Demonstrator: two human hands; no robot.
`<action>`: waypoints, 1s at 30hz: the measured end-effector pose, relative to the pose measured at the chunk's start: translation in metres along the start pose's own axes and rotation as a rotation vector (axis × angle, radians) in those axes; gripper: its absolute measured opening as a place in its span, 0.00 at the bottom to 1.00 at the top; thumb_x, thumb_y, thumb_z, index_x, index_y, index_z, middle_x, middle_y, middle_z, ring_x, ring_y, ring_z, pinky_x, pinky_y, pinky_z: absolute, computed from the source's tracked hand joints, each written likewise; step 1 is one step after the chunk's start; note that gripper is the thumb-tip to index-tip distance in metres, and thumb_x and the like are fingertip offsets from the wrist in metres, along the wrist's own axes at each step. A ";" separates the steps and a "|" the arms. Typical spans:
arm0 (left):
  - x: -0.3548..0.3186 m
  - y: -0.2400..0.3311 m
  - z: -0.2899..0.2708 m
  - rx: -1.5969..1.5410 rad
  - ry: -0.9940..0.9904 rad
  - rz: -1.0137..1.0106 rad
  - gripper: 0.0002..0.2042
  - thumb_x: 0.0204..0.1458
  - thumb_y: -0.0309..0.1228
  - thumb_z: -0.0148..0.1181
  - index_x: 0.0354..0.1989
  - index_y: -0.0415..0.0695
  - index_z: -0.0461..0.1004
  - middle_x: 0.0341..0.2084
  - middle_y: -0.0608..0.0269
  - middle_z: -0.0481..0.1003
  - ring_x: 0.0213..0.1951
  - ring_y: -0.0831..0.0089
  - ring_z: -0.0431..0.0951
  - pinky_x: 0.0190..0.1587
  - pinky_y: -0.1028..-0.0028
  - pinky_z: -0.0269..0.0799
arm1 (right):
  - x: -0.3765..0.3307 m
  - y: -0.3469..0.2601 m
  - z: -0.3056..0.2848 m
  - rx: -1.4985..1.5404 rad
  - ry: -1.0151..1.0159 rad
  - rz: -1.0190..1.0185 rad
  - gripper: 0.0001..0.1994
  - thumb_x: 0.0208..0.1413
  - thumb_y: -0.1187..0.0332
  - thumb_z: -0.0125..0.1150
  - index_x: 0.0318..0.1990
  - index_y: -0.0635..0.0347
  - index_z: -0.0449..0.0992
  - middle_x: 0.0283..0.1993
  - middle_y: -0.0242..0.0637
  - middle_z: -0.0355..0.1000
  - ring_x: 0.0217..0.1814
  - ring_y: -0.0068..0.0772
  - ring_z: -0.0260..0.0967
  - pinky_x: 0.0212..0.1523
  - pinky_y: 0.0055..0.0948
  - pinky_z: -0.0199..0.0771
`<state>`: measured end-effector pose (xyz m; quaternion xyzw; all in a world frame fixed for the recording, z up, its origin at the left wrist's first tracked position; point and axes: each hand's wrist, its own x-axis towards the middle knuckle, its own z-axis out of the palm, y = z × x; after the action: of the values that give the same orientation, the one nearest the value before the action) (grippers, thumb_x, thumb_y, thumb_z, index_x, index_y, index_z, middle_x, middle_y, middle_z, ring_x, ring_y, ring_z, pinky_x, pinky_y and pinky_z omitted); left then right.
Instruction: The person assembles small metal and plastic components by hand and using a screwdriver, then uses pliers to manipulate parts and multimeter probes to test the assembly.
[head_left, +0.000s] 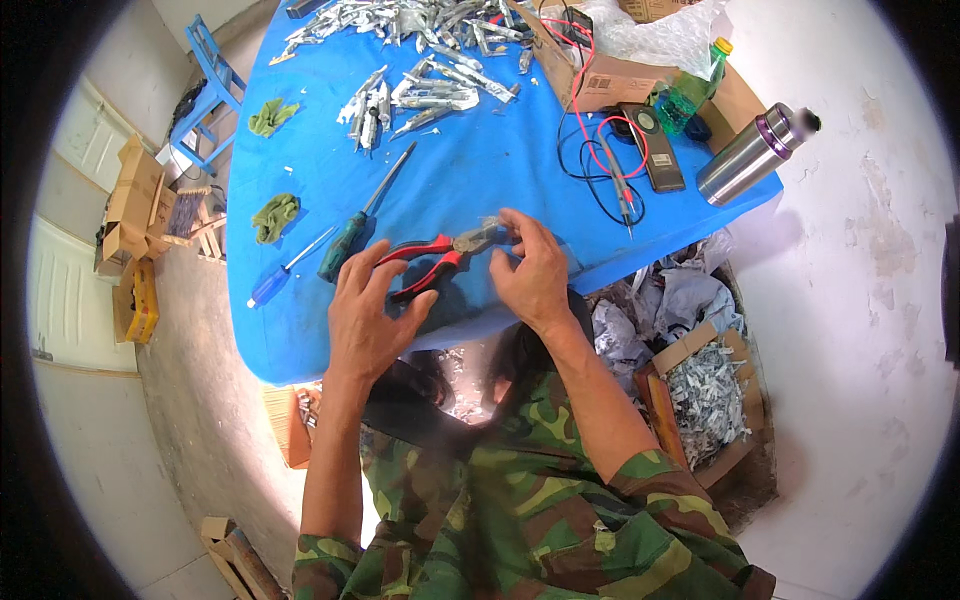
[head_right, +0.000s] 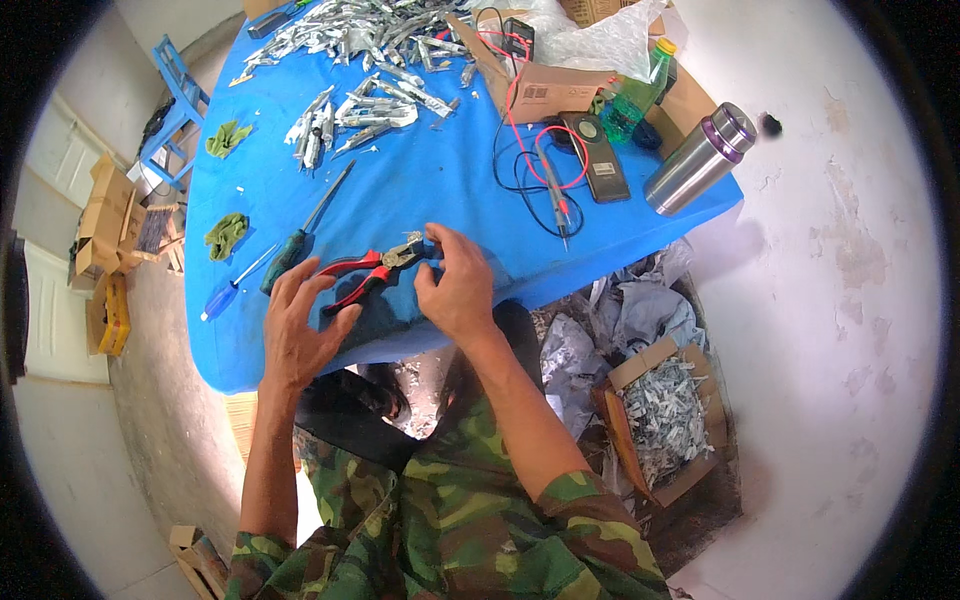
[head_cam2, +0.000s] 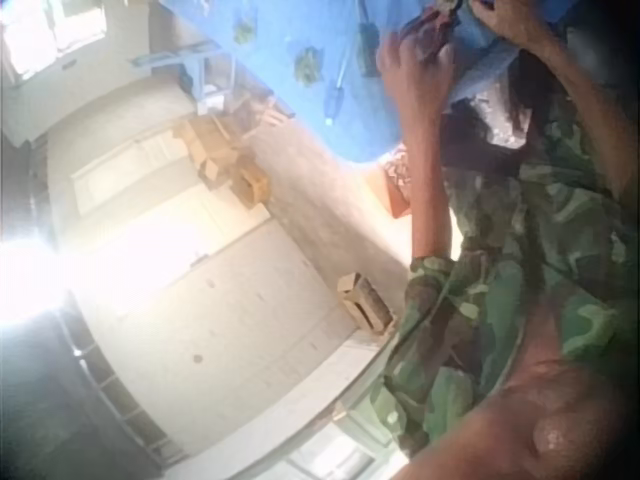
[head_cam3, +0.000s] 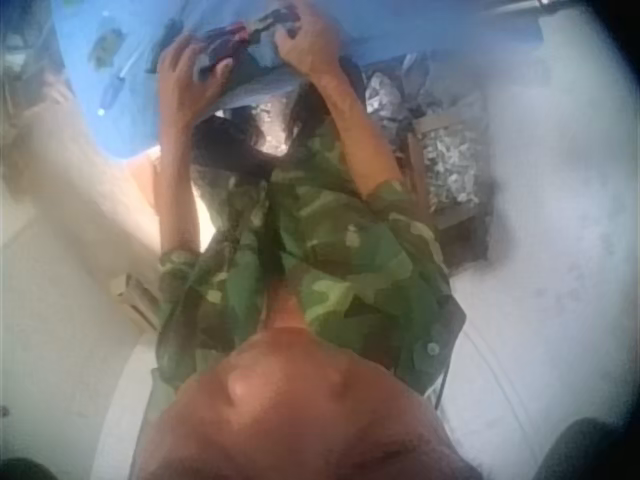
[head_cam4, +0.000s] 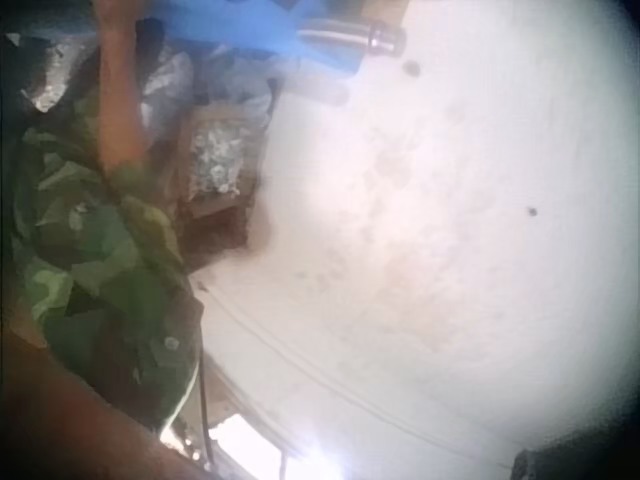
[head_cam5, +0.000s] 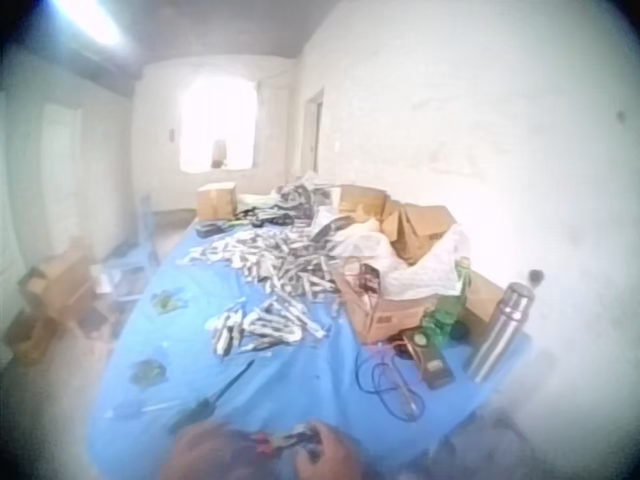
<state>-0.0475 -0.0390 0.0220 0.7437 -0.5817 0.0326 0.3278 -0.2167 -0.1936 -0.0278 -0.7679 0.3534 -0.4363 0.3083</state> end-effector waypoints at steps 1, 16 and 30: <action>-0.008 -0.005 0.000 -0.003 0.025 0.000 0.19 0.46 0.31 0.75 0.46 0.41 0.79 0.58 0.49 0.74 0.60 0.51 0.73 0.58 0.58 0.73 | 0.000 0.001 0.000 0.014 0.003 0.000 0.22 0.49 0.78 0.61 0.56 0.63 0.75 0.51 0.45 0.78 0.52 0.47 0.77 0.47 0.37 0.80; -0.074 -0.031 -0.018 -0.203 0.249 -0.325 0.11 0.60 0.29 0.66 0.48 0.38 0.80 0.47 0.53 0.81 0.43 0.67 0.82 0.43 0.71 0.78 | -0.005 -0.005 -0.025 0.116 0.174 -0.052 0.14 0.56 0.80 0.57 0.49 0.65 0.79 0.44 0.46 0.80 0.44 0.42 0.80 0.45 0.35 0.79; -0.066 -0.045 0.003 -0.315 0.304 -0.505 0.07 0.62 0.30 0.64 0.40 0.37 0.79 0.27 0.71 0.75 0.28 0.86 0.68 0.32 0.81 0.65 | 0.085 0.083 -0.134 -0.585 0.185 0.251 0.14 0.56 0.55 0.66 0.38 0.57 0.84 0.36 0.39 0.82 0.37 0.39 0.80 0.38 0.37 0.77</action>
<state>-0.0299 0.0199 -0.0295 0.7912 -0.3210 -0.0293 0.5196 -0.3268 -0.3312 0.0036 -0.7315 0.5822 -0.3428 0.0925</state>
